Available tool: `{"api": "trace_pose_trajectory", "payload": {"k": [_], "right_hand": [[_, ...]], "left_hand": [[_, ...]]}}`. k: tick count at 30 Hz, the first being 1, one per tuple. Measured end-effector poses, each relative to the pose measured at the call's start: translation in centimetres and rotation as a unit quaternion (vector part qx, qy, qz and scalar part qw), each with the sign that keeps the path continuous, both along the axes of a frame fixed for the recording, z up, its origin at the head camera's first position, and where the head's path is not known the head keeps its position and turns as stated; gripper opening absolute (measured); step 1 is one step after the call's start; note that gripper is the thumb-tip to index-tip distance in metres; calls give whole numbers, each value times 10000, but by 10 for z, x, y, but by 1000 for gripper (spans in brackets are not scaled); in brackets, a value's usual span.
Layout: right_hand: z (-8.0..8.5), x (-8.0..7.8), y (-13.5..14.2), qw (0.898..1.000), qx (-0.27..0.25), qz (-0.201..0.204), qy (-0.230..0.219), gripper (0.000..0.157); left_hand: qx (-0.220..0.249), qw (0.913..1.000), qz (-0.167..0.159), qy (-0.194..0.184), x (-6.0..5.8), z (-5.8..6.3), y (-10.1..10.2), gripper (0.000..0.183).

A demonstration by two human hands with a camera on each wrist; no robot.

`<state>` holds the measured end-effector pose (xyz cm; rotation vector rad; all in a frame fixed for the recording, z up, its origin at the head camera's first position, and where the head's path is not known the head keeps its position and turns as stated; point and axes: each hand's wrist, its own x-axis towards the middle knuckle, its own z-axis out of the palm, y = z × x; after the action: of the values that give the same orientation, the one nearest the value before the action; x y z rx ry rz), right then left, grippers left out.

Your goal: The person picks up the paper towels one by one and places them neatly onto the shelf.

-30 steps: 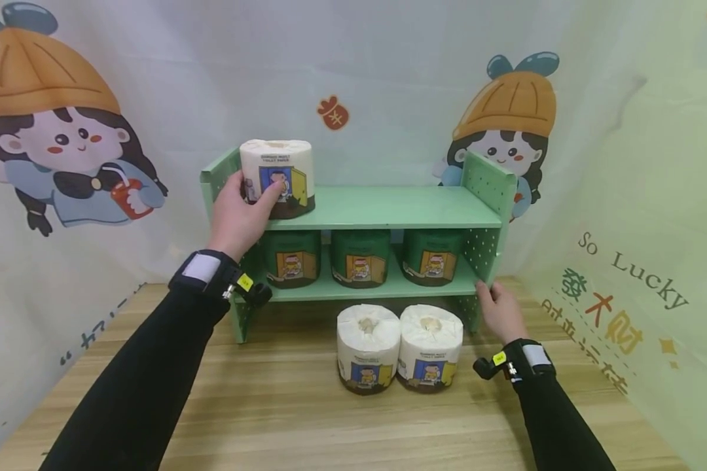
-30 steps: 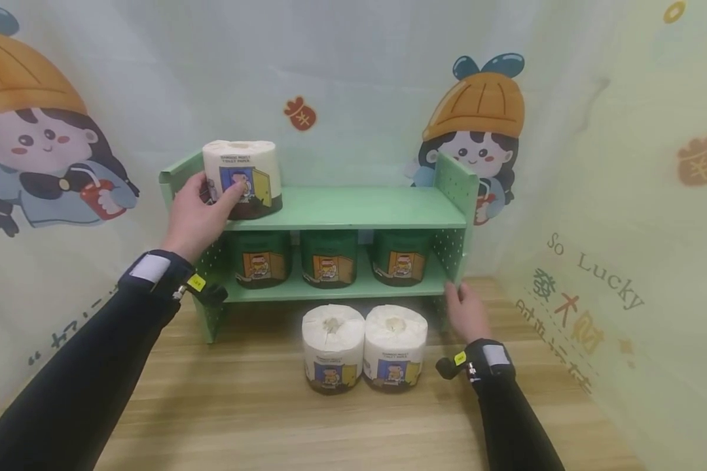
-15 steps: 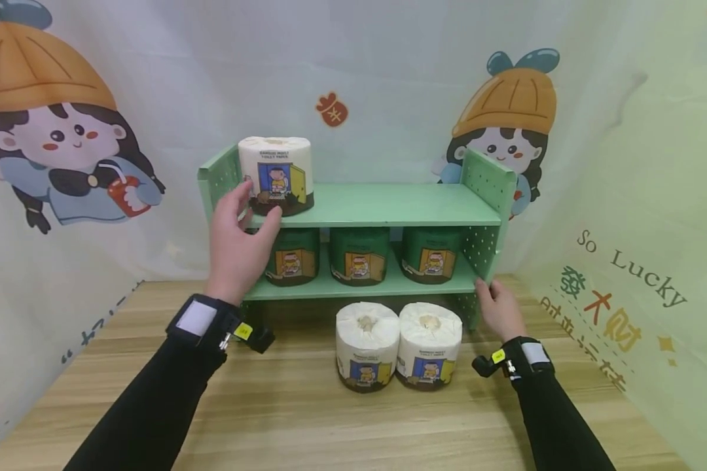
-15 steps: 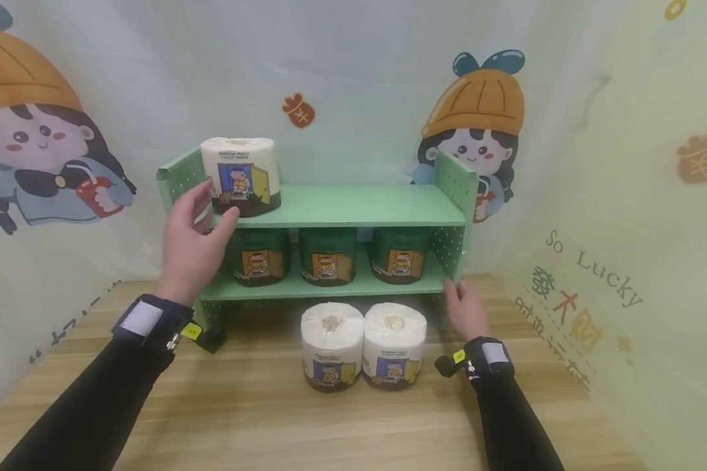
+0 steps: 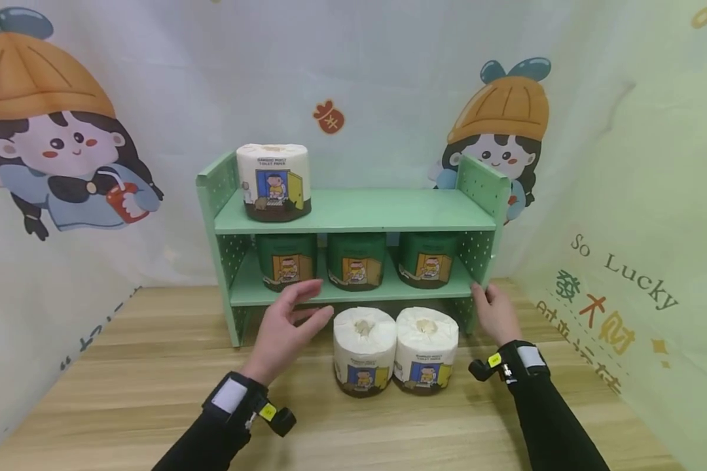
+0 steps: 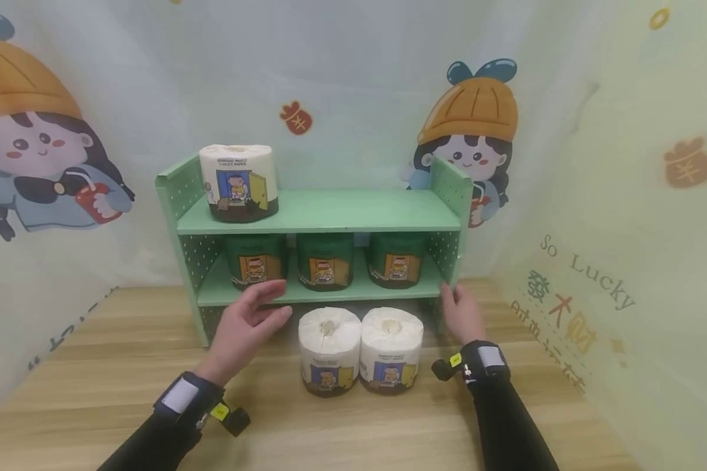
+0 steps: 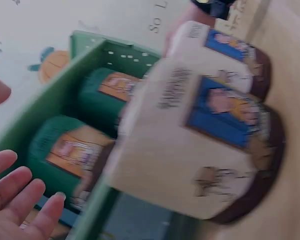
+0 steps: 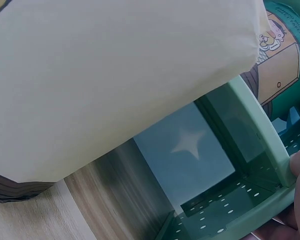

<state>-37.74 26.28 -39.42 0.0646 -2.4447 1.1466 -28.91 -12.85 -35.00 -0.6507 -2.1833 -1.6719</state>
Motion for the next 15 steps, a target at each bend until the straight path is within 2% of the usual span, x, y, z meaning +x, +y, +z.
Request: {"api": "trace_pose_trajectory", "payload": {"k": [3,5,10,15], "right_hand": [[0,2,-2,10000,-40,47,7,44],[1,3,-3,9999,-73,67,39,44],[4,6,-2,9999,-92,72,23,43],[2,4,-1,9999,-18,103,58,45]], "left_hand": [[130,9991,-217,-337,-12,-25,-1,54],[217,9979,-332,-504,-16,-36,0,55],[296,9934,-478,-1000,-19,-58,8,65],[-133,9880,-548,-1437,-16,-74,17,88]]}}
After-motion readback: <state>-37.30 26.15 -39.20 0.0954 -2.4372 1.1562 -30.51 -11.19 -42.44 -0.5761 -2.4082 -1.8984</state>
